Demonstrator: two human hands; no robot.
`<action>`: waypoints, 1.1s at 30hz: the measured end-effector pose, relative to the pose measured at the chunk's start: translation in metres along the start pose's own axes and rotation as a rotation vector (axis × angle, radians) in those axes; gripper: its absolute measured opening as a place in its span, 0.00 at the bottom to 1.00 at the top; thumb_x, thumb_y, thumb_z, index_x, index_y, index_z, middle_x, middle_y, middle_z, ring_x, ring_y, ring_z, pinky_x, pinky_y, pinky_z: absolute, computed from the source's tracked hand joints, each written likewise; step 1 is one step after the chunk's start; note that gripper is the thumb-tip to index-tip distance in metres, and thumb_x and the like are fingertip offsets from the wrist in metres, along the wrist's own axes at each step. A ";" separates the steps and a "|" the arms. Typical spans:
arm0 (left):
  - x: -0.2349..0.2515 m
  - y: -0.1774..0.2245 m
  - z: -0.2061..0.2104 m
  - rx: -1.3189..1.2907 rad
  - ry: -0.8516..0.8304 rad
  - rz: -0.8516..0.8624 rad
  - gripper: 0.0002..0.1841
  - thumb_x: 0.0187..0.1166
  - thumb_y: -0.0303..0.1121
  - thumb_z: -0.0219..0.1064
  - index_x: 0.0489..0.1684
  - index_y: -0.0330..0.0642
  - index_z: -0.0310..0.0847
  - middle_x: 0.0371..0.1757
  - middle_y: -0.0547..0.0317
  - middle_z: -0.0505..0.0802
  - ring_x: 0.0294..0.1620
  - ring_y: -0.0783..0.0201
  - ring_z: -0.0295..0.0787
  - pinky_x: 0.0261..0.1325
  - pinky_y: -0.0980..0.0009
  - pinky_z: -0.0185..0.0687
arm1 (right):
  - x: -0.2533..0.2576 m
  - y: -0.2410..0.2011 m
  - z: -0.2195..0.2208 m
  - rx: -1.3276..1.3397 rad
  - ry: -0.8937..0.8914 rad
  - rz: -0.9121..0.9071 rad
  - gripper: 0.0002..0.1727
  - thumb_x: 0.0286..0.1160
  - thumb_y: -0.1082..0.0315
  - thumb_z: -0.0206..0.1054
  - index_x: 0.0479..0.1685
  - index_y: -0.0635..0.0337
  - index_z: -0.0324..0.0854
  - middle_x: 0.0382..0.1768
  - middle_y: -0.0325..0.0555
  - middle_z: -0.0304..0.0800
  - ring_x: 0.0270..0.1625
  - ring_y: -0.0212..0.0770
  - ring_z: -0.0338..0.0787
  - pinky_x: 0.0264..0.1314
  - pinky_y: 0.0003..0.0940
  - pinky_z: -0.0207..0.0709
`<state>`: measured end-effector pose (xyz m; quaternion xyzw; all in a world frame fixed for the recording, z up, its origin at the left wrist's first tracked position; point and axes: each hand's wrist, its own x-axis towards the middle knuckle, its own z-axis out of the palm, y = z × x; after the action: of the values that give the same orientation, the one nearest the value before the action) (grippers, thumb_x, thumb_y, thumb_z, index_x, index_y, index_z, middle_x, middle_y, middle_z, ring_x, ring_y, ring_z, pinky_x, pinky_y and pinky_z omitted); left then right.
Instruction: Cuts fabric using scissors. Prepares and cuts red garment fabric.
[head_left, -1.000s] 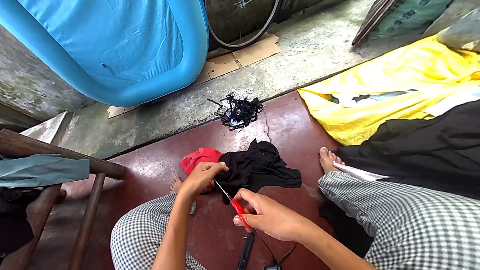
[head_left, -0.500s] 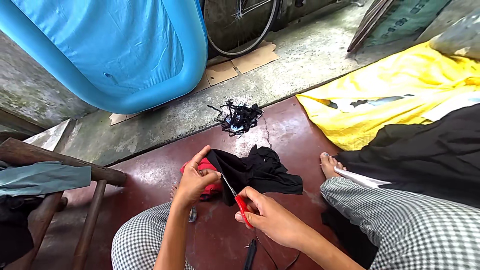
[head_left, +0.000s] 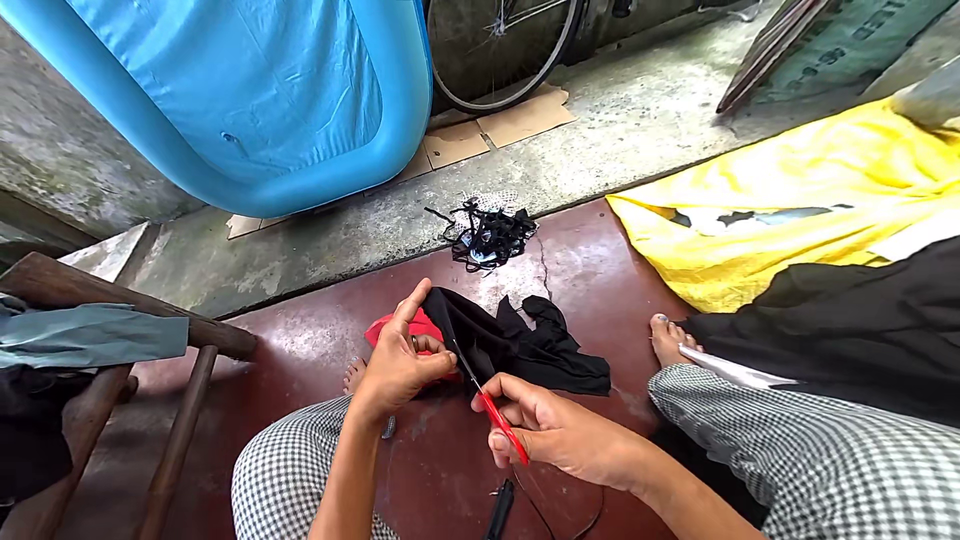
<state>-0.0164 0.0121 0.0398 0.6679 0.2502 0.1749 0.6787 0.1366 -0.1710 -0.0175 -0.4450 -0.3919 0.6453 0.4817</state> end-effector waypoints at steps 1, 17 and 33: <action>-0.001 0.002 0.000 -0.008 -0.012 0.003 0.61 0.51 0.06 0.75 0.92 0.69 0.58 0.81 0.53 0.73 0.29 0.58 0.87 0.34 0.62 0.93 | 0.000 -0.001 -0.001 0.006 -0.020 -0.005 0.26 0.75 0.58 0.75 0.69 0.52 0.72 0.37 0.43 0.91 0.38 0.36 0.92 0.41 0.30 0.86; -0.003 0.013 -0.007 0.031 -0.049 0.034 0.61 0.49 0.08 0.77 0.91 0.70 0.60 0.84 0.58 0.71 0.30 0.57 0.88 0.32 0.62 0.93 | -0.002 -0.004 0.000 -0.115 0.016 0.012 0.27 0.71 0.54 0.76 0.66 0.50 0.74 0.35 0.40 0.89 0.35 0.34 0.90 0.39 0.30 0.84; 0.000 0.008 -0.005 0.022 -0.073 0.015 0.62 0.49 0.07 0.77 0.91 0.71 0.60 0.83 0.57 0.73 0.30 0.57 0.88 0.33 0.62 0.92 | 0.001 0.000 0.007 -0.040 0.059 -0.065 0.22 0.75 0.58 0.73 0.65 0.51 0.75 0.31 0.41 0.88 0.30 0.34 0.89 0.33 0.28 0.83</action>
<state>-0.0181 0.0164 0.0481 0.6832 0.2224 0.1527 0.6786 0.1295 -0.1709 -0.0152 -0.4603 -0.4049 0.6079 0.5046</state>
